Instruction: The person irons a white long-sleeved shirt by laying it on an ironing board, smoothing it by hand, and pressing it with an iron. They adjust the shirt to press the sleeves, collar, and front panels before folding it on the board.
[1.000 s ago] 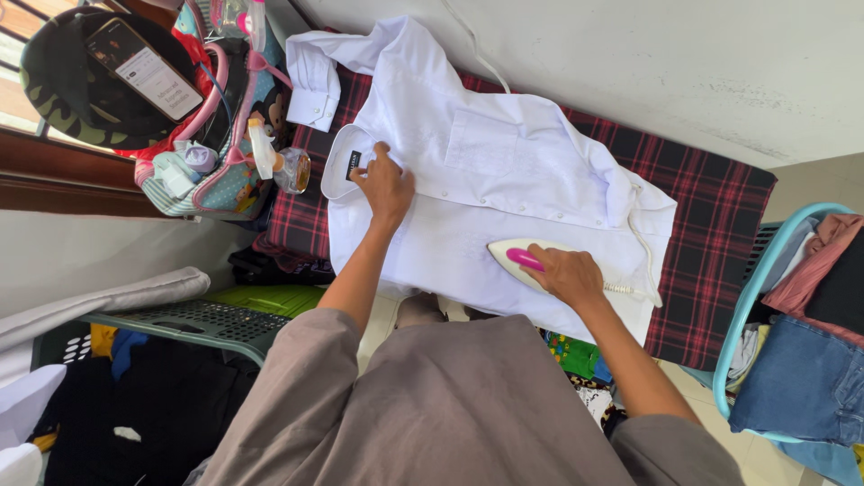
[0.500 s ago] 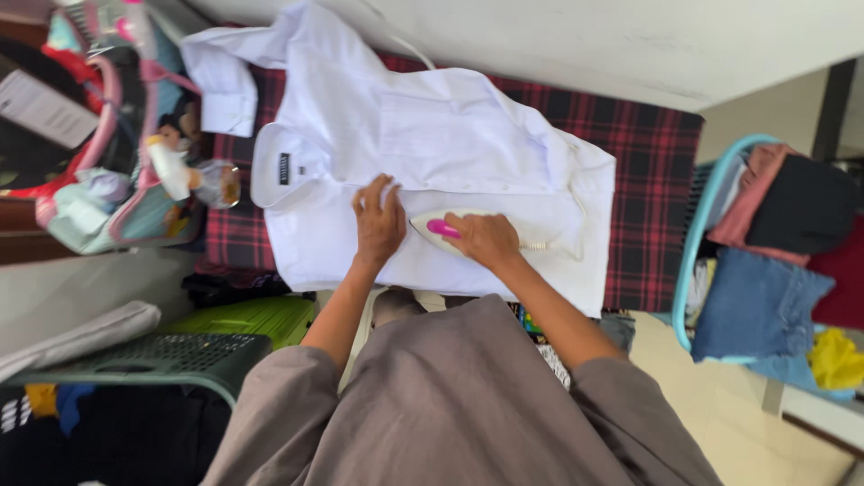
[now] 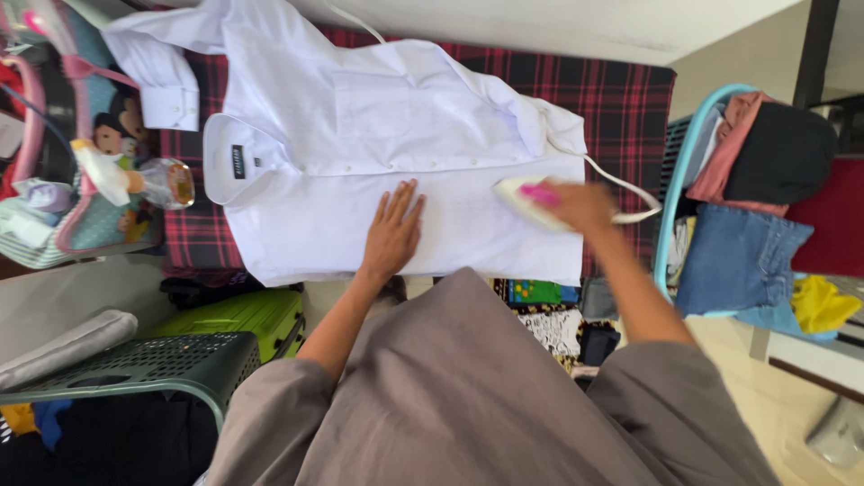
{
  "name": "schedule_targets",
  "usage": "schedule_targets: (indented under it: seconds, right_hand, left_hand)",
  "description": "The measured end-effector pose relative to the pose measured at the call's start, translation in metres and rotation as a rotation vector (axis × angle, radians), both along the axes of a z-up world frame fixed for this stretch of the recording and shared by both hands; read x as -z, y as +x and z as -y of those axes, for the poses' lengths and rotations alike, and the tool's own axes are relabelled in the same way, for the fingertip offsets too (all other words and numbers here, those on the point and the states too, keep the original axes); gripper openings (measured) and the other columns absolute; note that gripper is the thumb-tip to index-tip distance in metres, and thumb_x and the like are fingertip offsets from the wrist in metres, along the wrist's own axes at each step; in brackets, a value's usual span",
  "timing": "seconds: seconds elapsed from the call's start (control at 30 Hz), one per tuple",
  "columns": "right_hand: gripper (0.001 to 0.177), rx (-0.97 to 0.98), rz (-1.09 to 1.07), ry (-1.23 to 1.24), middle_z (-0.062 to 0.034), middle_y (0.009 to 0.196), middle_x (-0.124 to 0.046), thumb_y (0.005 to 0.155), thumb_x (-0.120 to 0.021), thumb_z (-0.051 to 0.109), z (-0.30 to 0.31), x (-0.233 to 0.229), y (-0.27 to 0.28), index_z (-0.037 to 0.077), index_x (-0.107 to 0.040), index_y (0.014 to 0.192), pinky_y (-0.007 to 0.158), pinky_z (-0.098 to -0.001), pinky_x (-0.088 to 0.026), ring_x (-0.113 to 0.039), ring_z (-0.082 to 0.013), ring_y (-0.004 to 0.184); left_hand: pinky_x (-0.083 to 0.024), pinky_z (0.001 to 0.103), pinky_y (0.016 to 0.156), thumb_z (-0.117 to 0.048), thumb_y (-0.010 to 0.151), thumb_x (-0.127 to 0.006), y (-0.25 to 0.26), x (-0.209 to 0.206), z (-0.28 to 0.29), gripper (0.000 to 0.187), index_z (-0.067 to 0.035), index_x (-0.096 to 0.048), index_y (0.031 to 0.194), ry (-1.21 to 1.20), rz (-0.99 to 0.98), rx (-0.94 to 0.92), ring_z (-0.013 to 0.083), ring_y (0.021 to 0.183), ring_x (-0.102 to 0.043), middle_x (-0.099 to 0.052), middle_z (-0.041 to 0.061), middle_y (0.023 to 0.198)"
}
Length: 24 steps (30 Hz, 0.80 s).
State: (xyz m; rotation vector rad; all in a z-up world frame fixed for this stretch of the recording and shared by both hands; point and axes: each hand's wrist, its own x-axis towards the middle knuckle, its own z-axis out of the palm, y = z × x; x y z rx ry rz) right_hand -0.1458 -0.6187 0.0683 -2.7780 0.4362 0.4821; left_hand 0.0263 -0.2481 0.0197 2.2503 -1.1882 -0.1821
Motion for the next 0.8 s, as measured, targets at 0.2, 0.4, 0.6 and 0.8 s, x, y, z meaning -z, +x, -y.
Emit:
schedule_targets:
  seconds: [0.2, 0.4, 0.6, 0.8]
  right_hand:
    - [0.039, -0.428, -0.156, -0.090, 0.0037, 0.102, -0.075, 0.114, -0.039, 0.040, -0.094, 0.026, -0.087, 0.033, -0.060, 0.147, 0.070, -0.0323, -0.058, -0.074, -0.0144, 0.084]
    - [0.053, 0.146, -0.229, -0.401, -0.0025, 0.093, -0.079, 0.101, -0.050, 0.074, 0.017, -0.020, -0.055, 0.036, -0.070, 0.132, 0.069, -0.0335, -0.056, -0.074, -0.0192, 0.079]
    - [0.034, -0.078, 0.073, 0.024, 0.0022, 0.092, -0.075, 0.098, -0.056, 0.058, -0.098, -0.025, -0.045, 0.037, -0.071, 0.120, 0.054, -0.0398, -0.054, -0.070, -0.0238, 0.057]
    - [0.026, -0.344, 0.188, -0.084, -0.0040, 0.073, -0.069, 0.097, -0.065, 0.046, -0.173, -0.030, 0.024, 0.024, -0.072, 0.108, 0.048, -0.0418, -0.052, -0.066, -0.0268, 0.057]
  left_hand:
    - [-0.021, 0.049, 0.127, -0.025, 0.102, -0.052, -0.008, -0.011, 0.003, 0.057, -0.016, -0.044, 0.158, 0.072, 0.017, 0.059, 0.0268, 0.155, -0.028, -0.031, 0.010, 0.168]
    - [-0.012, 0.051, 0.126, -0.028, 0.104, -0.049, 0.005, -0.008, -0.049, 0.058, -0.019, -0.038, 0.160, 0.155, 0.029, -0.005, 0.0278, 0.156, -0.023, -0.030, 0.011, 0.168]
    - [-0.011, 0.059, 0.127, -0.026, 0.114, -0.046, 0.000, 0.017, -0.161, 0.058, 0.004, -0.030, 0.161, 0.085, 0.045, -0.649, 0.0378, 0.160, -0.025, -0.030, 0.025, 0.169]
    - [-0.036, 0.047, 0.108, -0.029, 0.110, -0.061, 0.002, 0.083, -0.208, 0.051, 0.004, -0.045, 0.145, -0.327, -0.273, -1.209, 0.0316, 0.121, -0.048, -0.053, 0.027, 0.130]
